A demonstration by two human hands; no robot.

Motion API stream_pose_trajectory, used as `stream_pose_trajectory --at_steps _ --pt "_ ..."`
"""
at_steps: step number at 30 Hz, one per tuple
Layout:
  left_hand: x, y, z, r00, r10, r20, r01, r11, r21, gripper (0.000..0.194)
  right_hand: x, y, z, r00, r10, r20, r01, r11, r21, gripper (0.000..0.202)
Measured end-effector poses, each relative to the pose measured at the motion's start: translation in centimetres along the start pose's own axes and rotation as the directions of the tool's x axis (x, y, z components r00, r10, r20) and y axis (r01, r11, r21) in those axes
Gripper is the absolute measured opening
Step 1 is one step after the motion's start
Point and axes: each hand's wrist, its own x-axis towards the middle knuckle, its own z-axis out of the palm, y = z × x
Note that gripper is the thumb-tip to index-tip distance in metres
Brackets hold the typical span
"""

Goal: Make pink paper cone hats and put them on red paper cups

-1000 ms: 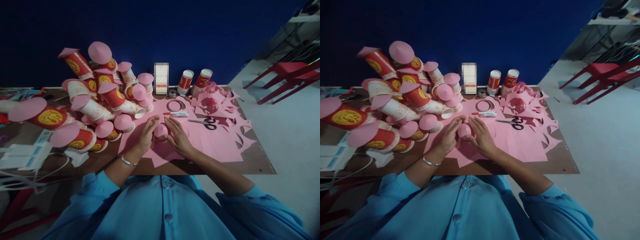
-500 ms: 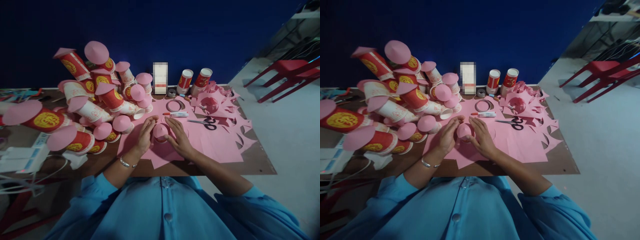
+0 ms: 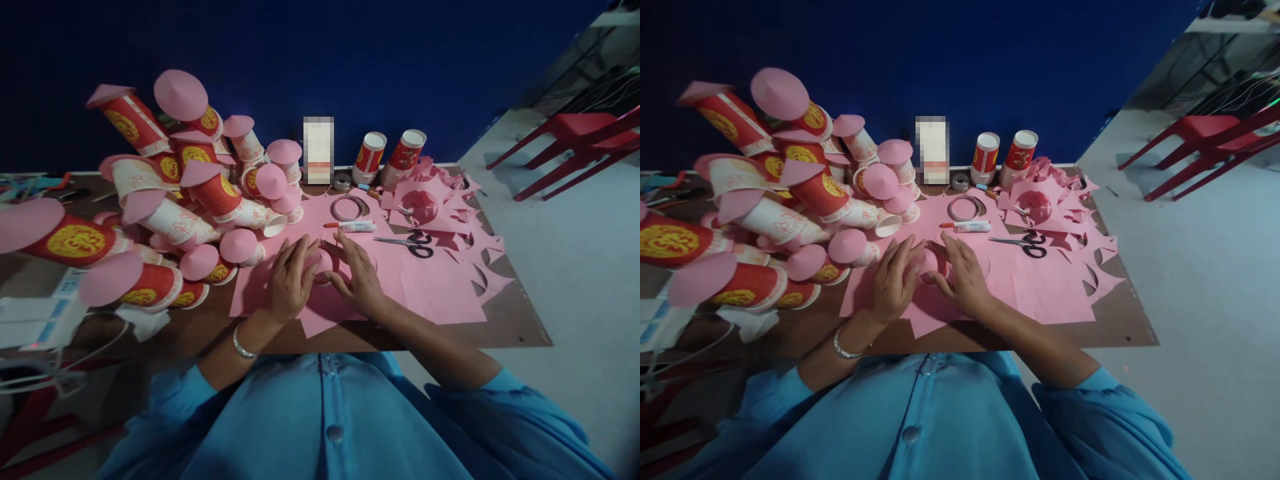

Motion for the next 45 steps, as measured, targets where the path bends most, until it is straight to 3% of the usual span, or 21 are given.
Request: stream_pose_trajectory --at_steps 7,14,19,28,31,35,38,45 --pt "0.3 -0.3 0.0 0.998 0.054 -0.011 -0.053 0.995 0.083 0.061 0.1 0.2 0.1 1.000 -0.025 0.013 0.026 0.998 -0.050 0.083" --pt "0.1 -0.3 -0.5 1.000 0.003 0.018 -0.003 1.000 0.024 0.061 0.0 0.1 -0.3 0.999 0.019 -0.048 -0.017 0.999 0.048 0.080" --pt "-0.1 -0.8 -0.3 1.000 0.004 0.004 -0.004 1.000 -0.010 0.060 -0.2 0.6 -0.2 0.997 0.000 -0.074 0.000 1.000 0.008 0.082" --pt "-0.2 -0.6 -0.3 0.998 -0.066 -0.014 0.064 0.992 -0.106 0.055 -0.3 0.3 -0.5 0.999 -0.017 -0.028 0.016 1.000 -0.024 0.086" --pt "-0.1 -0.6 -0.1 0.978 -0.208 0.007 0.198 0.923 -0.330 0.054 -0.2 0.2 -0.7 0.999 0.002 -0.043 -0.001 1.000 0.021 0.088" --pt "-0.4 -1.3 0.8 0.921 -0.366 0.135 0.372 0.721 -0.584 0.049 -0.2 0.3 -0.6 1.000 0.011 -0.019 -0.010 0.998 0.055 0.086" --pt "-0.7 -1.5 1.2 0.893 -0.407 0.194 0.432 0.650 -0.625 0.048 -0.3 0.4 -0.3 1.000 -0.006 -0.001 0.006 0.999 0.046 0.085" --pt "-0.7 -1.5 1.0 0.869 -0.434 0.236 0.478 0.618 -0.625 0.049 -0.1 0.4 -0.3 1.000 0.004 0.012 -0.005 0.999 0.038 0.087"
